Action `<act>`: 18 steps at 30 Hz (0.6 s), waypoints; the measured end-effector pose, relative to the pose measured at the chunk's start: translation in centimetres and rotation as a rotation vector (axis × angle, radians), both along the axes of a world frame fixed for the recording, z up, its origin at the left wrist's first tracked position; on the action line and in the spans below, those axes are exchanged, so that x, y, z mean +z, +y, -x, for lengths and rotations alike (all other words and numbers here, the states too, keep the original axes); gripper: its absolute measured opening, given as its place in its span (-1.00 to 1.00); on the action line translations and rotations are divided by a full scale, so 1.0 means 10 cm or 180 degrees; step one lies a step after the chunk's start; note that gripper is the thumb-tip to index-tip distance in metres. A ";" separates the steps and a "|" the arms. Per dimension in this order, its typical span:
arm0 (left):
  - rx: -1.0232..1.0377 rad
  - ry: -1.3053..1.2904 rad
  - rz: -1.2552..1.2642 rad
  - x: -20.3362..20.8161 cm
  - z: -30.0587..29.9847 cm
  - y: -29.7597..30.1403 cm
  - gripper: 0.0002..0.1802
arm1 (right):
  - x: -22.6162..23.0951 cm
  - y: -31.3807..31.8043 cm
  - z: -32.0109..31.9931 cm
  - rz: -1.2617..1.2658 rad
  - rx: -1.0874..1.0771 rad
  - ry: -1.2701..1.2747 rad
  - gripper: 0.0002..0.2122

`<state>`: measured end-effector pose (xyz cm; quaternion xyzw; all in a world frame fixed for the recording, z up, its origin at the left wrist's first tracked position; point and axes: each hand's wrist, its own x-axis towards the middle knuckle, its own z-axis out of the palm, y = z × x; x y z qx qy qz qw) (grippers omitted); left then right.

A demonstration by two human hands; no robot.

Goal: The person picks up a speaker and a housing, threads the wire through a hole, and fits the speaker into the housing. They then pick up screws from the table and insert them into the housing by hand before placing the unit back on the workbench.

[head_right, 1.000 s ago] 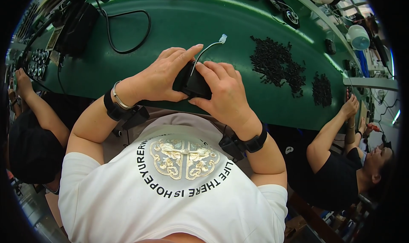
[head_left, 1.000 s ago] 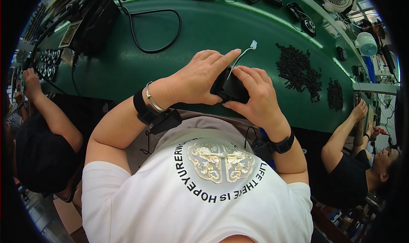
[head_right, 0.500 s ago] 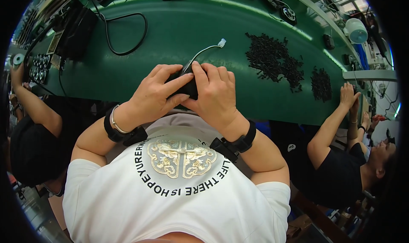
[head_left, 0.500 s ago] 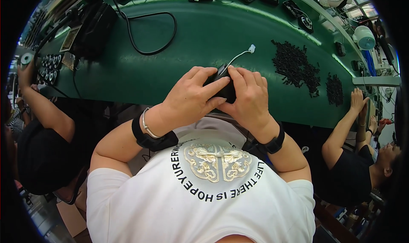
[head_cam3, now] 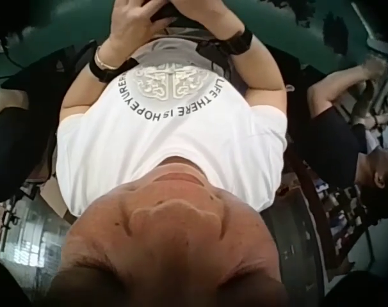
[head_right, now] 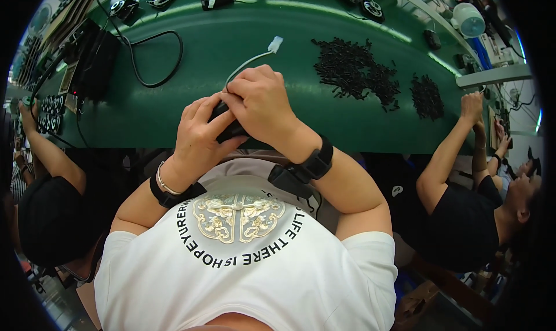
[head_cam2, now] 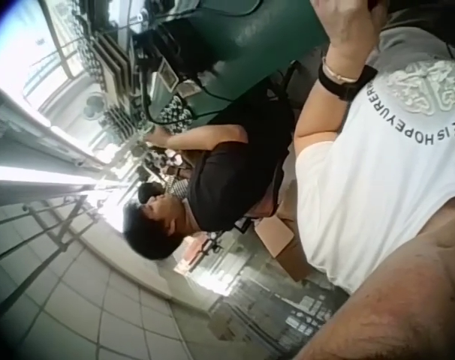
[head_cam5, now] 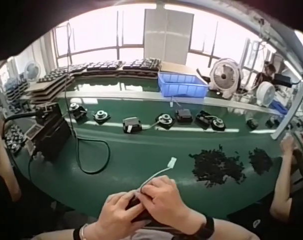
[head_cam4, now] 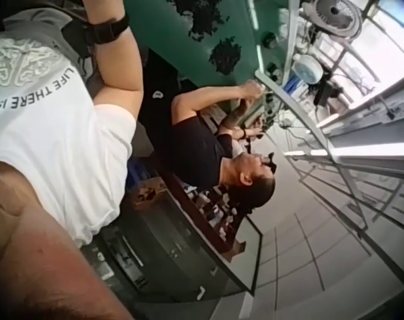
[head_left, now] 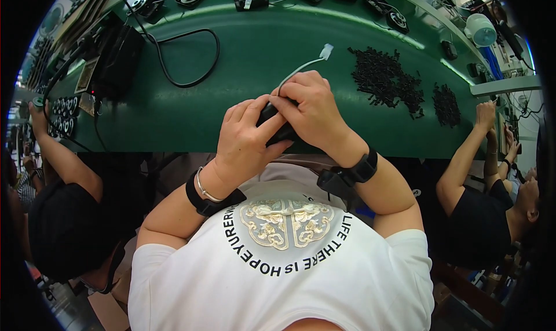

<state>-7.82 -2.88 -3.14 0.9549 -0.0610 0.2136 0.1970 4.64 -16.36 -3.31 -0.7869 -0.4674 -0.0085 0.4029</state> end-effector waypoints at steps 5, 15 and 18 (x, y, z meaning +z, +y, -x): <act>-0.0123 0.0175 0.0154 -0.06 0.01 0.05 -0.37 | 0.04 0.10 -0.06 -0.0015 0.0184 -0.0784 -0.81; -0.0198 0.0084 0.0370 -0.06 -0.01 0.09 -0.33 | 0.11 -0.95 -0.59 0.0135 -0.0740 0.0233 -0.88; -0.0247 0.0056 0.0396 -0.06 -0.04 0.09 -0.31 | -0.02 -1.19 -0.68 0.0272 -0.1070 0.0020 -0.90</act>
